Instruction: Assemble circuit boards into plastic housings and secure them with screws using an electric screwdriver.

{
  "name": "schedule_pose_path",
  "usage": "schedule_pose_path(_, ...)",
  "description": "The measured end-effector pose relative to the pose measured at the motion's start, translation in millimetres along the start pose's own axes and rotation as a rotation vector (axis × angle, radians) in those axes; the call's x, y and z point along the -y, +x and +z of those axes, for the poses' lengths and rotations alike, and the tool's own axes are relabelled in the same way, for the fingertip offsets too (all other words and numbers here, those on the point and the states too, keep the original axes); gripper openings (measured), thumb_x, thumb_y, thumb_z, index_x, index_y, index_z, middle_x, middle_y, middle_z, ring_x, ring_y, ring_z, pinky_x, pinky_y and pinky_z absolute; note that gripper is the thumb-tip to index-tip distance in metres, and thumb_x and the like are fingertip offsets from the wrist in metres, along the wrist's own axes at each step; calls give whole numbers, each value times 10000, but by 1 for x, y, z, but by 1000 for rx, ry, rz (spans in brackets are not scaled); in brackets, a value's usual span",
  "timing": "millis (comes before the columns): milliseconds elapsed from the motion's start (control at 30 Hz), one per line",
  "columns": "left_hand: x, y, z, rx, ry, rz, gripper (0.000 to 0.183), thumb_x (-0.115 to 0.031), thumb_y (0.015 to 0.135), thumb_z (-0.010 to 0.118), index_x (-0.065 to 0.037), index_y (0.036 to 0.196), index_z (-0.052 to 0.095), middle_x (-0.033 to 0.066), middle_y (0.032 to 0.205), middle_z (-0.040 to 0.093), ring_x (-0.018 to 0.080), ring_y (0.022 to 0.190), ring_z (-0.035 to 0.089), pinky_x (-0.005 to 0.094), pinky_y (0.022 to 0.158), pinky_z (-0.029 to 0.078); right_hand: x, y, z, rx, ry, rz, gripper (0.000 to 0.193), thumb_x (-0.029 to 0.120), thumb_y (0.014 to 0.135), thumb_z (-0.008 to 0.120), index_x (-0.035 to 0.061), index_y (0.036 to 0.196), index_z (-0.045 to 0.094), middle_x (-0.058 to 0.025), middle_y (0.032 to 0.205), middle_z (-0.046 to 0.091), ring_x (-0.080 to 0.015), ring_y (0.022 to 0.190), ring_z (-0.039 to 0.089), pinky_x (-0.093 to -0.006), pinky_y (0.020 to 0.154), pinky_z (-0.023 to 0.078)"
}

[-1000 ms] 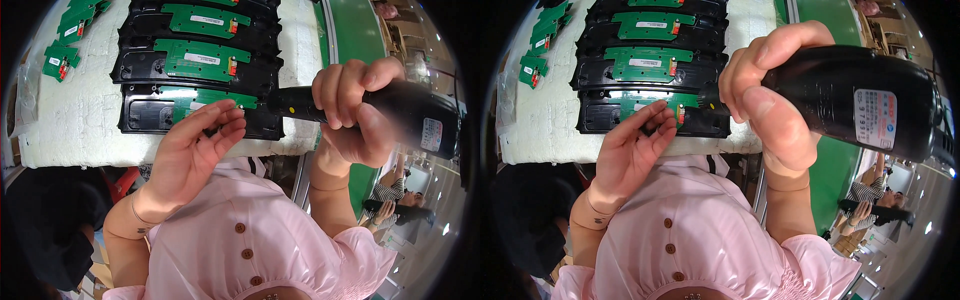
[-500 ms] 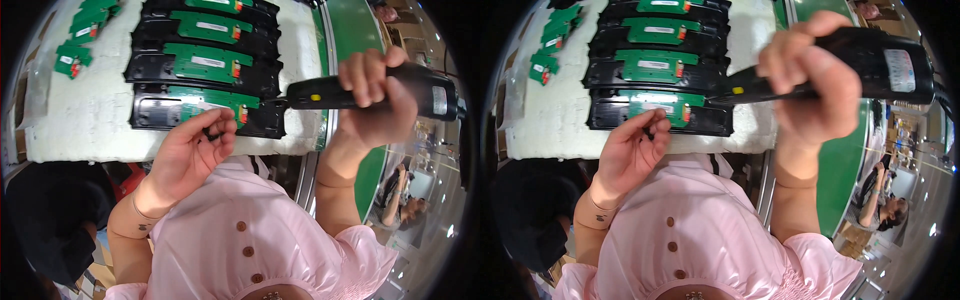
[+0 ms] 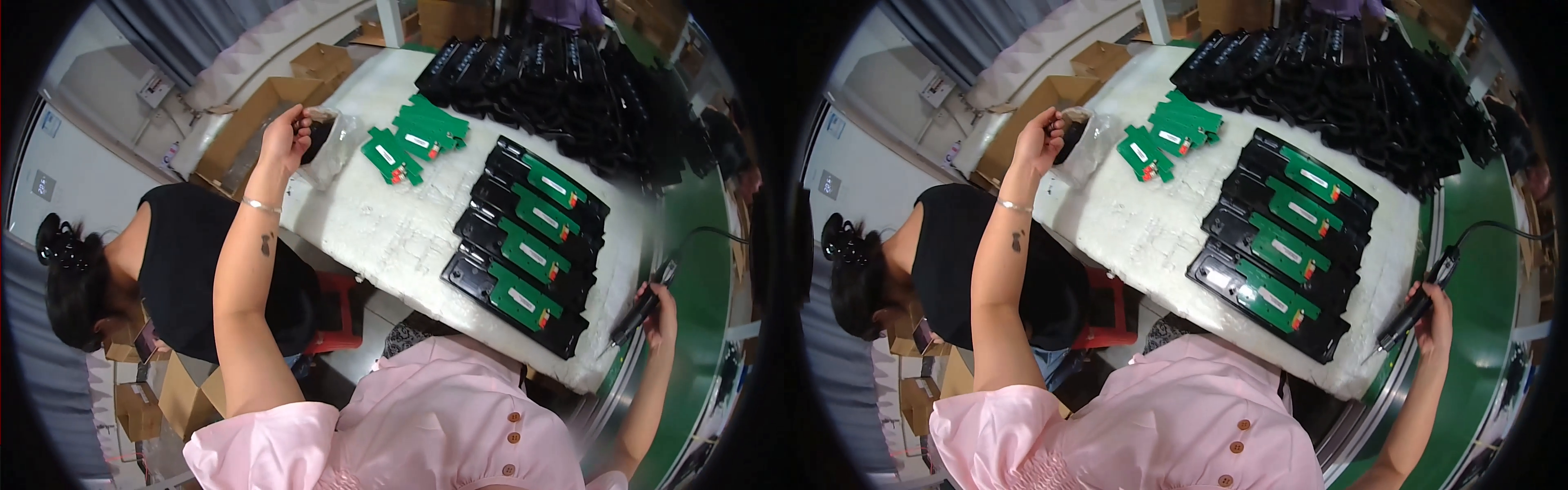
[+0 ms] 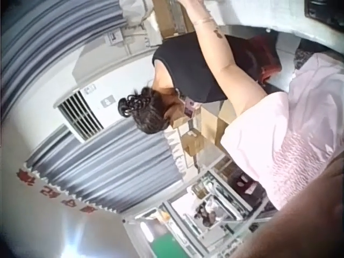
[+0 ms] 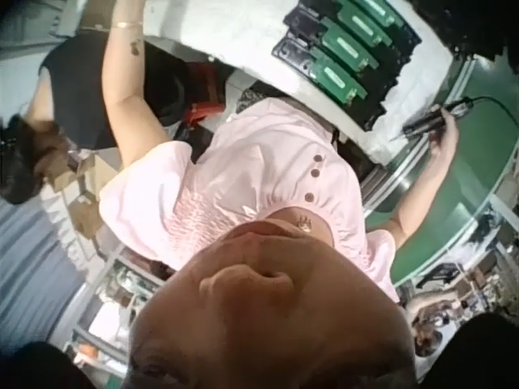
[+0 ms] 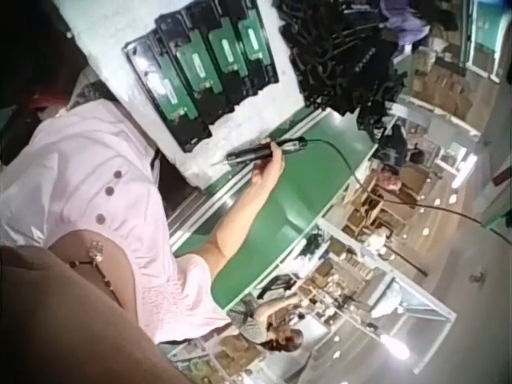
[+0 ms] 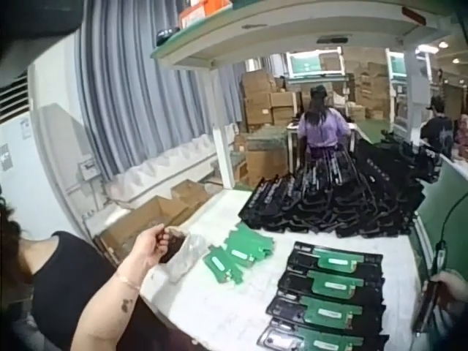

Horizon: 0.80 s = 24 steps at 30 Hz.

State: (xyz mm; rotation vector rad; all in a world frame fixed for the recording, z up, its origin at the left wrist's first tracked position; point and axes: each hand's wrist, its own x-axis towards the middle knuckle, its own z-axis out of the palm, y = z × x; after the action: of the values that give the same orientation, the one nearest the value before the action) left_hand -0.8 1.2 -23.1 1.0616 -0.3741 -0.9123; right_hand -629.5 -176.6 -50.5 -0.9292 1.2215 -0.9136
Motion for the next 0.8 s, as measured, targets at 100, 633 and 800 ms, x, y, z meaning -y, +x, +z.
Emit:
schedule_pose_path(100,-13,13,-3,-164,404,-29,501,-465,925,358,-26,971,596,83,917,617,165,837,563,283,785,429,-11,4,-2,-26,-214,-139,308,185,777,601,-15,996,517,-52,783,562,-119,685,527,-205,615,418)
schedule_pose_path(633,-6,-2,23,8,650,189,495,-410,937,368,-25,1230,473,106,1257,484,208,1161,445,353,996,309,-33,-77,135,660,-1272,-1042,456,271,646,664,28,1021,571,-107,1002,545,-278,912,513,-387,811,398)
schedule_pose_path(800,16,-43,94,278,627,183,338,-253,941,411,5,1128,522,131,1177,538,195,1092,515,306,900,410,-19,-70,138,668,-1228,-1149,350,159,658,657,7,966,590,-125,923,602,-248,791,589,-351,707,496)
